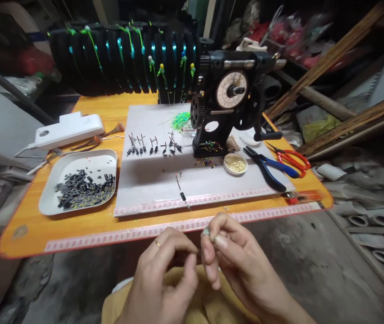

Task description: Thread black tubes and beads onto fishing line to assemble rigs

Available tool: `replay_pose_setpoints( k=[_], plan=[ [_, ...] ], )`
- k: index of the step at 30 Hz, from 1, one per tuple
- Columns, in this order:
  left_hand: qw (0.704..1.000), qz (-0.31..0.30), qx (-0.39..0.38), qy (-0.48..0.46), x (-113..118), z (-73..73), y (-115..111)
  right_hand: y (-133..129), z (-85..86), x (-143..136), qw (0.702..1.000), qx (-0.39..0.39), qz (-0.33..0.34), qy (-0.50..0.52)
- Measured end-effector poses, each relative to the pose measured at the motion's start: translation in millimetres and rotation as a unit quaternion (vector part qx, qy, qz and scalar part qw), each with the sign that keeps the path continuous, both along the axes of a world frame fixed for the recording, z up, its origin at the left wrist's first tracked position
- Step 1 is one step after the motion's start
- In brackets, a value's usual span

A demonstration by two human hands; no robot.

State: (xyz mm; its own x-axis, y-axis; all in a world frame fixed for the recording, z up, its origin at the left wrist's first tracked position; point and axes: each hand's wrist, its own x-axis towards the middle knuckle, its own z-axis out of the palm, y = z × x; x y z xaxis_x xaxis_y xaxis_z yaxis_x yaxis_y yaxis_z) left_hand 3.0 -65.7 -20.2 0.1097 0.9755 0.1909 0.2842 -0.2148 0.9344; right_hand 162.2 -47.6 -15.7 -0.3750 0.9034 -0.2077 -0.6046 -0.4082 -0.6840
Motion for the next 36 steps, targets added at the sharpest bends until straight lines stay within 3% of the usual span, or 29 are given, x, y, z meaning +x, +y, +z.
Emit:
replay_pose_setpoints(
  k=[3,7,9,14,19,22,25,30,36],
  plan=[
    [0.982,-0.039,-0.136,-0.125,-2.4,10.3,10.9,-4.5,5.1,-1.4,1.0,0.0,-0.006,0.016],
    [0.906,-0.09,-0.269,-0.315,7.9,19.9,26.0,-11.9,4.7,-0.3,1.0,-0.01,-0.003,0.029],
    [0.878,-0.086,-0.267,-0.387,16.8,21.3,31.0,-16.5,2.4,0.4,0.999,-0.017,0.012,0.028],
    [0.856,0.006,-0.193,-0.48,29.7,20.6,39.2,-23.2,0.1,0.5,0.999,-0.024,0.026,-0.013],
    [0.831,0.018,-0.243,-0.501,27.8,17.9,32.2,-21.4,0.8,-0.7,0.999,-0.02,0.033,-0.008],
    [0.817,-0.006,-0.284,-0.502,24.4,13.2,19.0,-21.8,-0.8,-0.7,0.999,-0.024,0.032,-0.002],
    [0.822,-0.056,-0.288,-0.488,20.6,7.0,6.7,-23.1,-5.1,0.6,0.999,-0.031,0.039,-0.015],
    [0.874,-0.096,-0.233,-0.415,18.8,4.0,5.6,-24.3,-11.4,3.8,0.996,-0.02,0.062,-0.054],
    [0.882,-0.02,-0.219,-0.418,26.7,9.5,23.0,-24.4,-5.5,7.2,0.986,0.033,0.075,-0.143]
  ],
)
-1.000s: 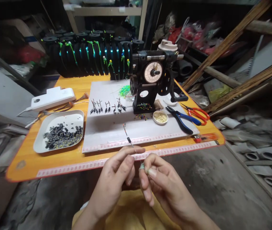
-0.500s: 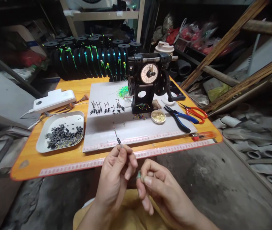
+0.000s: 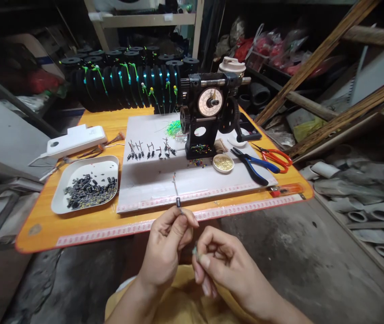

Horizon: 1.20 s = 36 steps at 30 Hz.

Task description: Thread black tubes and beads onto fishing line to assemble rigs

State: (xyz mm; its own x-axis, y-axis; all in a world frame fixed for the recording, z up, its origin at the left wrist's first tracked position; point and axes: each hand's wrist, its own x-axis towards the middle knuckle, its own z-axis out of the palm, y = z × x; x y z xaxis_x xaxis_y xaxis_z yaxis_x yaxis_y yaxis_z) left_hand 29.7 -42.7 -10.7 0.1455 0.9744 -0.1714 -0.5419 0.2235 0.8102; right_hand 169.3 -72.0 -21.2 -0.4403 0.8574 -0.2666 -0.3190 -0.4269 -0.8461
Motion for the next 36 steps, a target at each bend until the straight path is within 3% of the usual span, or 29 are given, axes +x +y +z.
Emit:
replay_pose_setpoints(
  k=[5,9,13,16,20,22,24,27,28,29,30,31,33,36],
  plan=[
    [0.998,-0.01,-0.043,-0.033,-2.4,-7.7,-6.2,1.0,1.3,1.5,1.0,0.012,-0.009,-0.006],
    [0.998,-0.043,-0.027,-0.03,-1.7,-10.7,-21.7,3.4,-0.6,3.9,0.999,0.02,-0.029,-0.016],
    [0.998,-0.011,-0.063,0.008,2.8,-7.2,-24.2,6.3,-2.7,5.9,0.999,-0.006,-0.019,-0.026],
    [0.998,0.018,-0.046,0.043,5.3,-4.6,-16.0,6.6,-2.9,5.6,0.999,-0.032,0.009,-0.04],
    [0.998,0.036,-0.014,0.045,9.9,0.5,-3.5,4.0,1.3,4.0,0.992,0.034,0.036,-0.115],
    [0.999,0.02,-0.025,0.033,12.3,4.1,0.2,2.7,6.2,6.4,0.98,0.102,0.049,-0.166],
    [0.999,0.003,-0.042,0.027,13.5,6.2,2.4,3.7,13.2,16.1,0.941,0.222,0.062,-0.249],
    [0.998,-0.005,-0.058,0.028,11.3,1.7,4.1,17.3,25.7,54.0,0.808,0.421,0.064,-0.407],
    [0.998,-0.005,-0.055,0.024,9.7,-1.8,4.4,27.0,29.8,73.3,0.77,0.45,0.05,-0.45],
    [0.999,-0.008,-0.05,0.018,7.9,-5.8,4.5,39.5,33.4,94.9,0.714,0.461,-0.018,-0.527],
    [0.999,-0.014,-0.044,0.012,6.2,-9.6,4.4,54.8,36.0,117.6,0.645,0.427,-0.091,-0.627],
    [0.999,-0.02,-0.039,0.004,4.8,-12.8,3.9,72.0,37.4,139.7,0.616,0.395,-0.136,-0.668],
    [0.999,-0.034,-0.034,-0.011,3.1,-15.7,2.2,108.5,35.7,177.2,0.592,0.349,-0.157,-0.71],
    [0.998,-0.043,-0.047,-0.022,3.5,-11.4,-1.8,151.4,25.8,206.4,0.582,0.294,-0.109,-0.75]
  ],
)
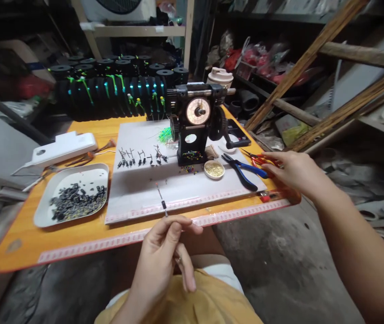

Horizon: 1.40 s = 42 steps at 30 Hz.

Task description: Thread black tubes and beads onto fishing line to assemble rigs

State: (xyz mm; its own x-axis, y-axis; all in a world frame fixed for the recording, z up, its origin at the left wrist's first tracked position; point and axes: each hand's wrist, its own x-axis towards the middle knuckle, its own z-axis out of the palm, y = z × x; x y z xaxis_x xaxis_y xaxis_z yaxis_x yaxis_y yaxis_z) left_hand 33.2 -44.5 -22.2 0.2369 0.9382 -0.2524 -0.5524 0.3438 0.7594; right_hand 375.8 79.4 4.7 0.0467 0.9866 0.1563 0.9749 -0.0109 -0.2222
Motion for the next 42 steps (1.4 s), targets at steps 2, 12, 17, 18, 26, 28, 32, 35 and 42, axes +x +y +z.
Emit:
replay_pose_setpoints(
  k=[2,12,17,18,26,28,32,35,42],
  plan=[
    [1.0,-0.001,-0.009,-0.003,0.7,4.1,-2.5,12.1,-5.4,4.6,1.0,-0.017,-0.012,-0.011],
    [0.999,-0.039,0.016,-0.026,0.2,-0.4,-7.4,-101.4,12.5,-40.8,0.973,0.047,0.121,0.191],
    [0.997,-0.073,0.026,-0.029,1.0,3.8,-12.8,-133.1,16.3,-113.6,0.868,-0.229,0.359,0.256],
    [0.996,-0.074,0.027,-0.031,0.5,4.8,-13.6,-131.7,17.9,-124.3,0.856,-0.253,0.374,0.25],
    [0.994,-0.07,0.049,-0.073,-3.4,11.4,-14.5,-117.2,29.2,-142.0,0.827,-0.313,0.402,0.238],
    [0.992,-0.075,0.048,-0.086,-3.3,11.4,-14.9,-117.1,29.7,-142.0,0.826,-0.31,0.404,0.243],
    [0.99,-0.08,0.05,-0.106,-3.4,8.5,-15.2,-116.3,30.4,-143.4,0.824,-0.31,0.406,0.247],
    [0.988,-0.08,0.06,-0.118,-3.5,6.6,-14.7,-114.7,30.8,-144.8,0.821,-0.309,0.411,0.247],
    [0.99,-0.073,0.038,-0.116,-3.4,8.6,-16.1,-117.3,33.6,-141.9,0.817,-0.291,0.427,0.253]
  ],
)
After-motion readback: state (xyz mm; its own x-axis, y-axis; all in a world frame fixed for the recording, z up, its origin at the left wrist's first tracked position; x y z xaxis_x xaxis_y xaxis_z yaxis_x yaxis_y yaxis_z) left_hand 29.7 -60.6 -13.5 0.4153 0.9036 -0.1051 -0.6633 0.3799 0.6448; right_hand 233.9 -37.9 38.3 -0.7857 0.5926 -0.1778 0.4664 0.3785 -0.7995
